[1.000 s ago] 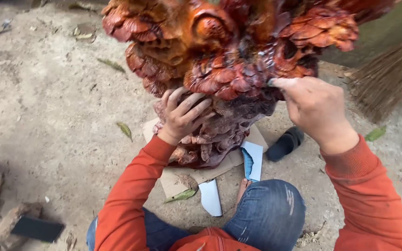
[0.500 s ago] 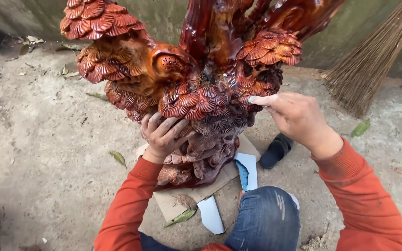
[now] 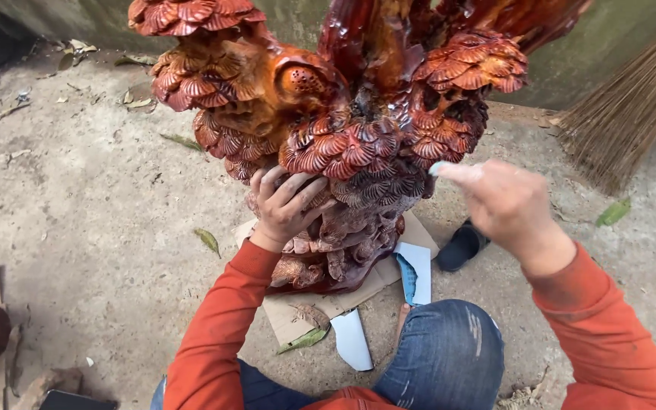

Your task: Polishing an intricate wooden sculpture by hand using a cloth and white polish.

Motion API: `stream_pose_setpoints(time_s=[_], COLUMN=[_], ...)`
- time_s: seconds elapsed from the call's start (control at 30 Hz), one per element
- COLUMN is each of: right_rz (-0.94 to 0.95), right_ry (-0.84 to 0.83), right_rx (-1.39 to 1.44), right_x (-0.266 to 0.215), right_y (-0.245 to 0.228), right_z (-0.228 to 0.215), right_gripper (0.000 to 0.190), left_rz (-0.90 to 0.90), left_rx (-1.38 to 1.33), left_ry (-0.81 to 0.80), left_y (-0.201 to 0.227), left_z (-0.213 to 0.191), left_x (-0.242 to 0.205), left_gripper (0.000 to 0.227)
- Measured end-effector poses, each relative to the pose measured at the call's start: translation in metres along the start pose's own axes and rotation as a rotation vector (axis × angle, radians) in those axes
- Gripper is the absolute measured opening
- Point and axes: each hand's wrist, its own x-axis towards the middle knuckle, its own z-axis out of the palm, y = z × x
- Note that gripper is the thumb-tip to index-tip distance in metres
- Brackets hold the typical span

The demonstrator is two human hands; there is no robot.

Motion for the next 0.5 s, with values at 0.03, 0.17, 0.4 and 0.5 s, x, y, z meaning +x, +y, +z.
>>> stream_pose_setpoints(time_s=[0.03, 0.17, 0.4, 0.5], right_rz=[-0.006, -0.164, -0.044, -0.119], right_ry=[-0.008, 0.043, 0.052, 0.084], right_rx=[0.002, -0.196, 0.008, -0.223], right_x=[0.001, 0.003, -0.002, 0.019], right_y=[-0.001, 0.005, 0.006, -0.011], right_z=[0.012, 0.039, 0.041, 0.047], right_gripper=[0.018, 0.032, 0.027, 0.019], left_rz=[-0.01, 0.013, 0.001, 0.013], left_rx=[0.003, 0.019, -0.01, -0.009], left_ry=[0.001, -0.002, 0.016, 0.028], left_y=[-0.001, 0.0, 0.001, 0.0], left_z=[0.0, 0.001, -0.003, -0.002], left_x=[-0.001, -0.003, 0.005, 0.006], left_gripper=[0.036, 0.038, 0.036, 0.036])
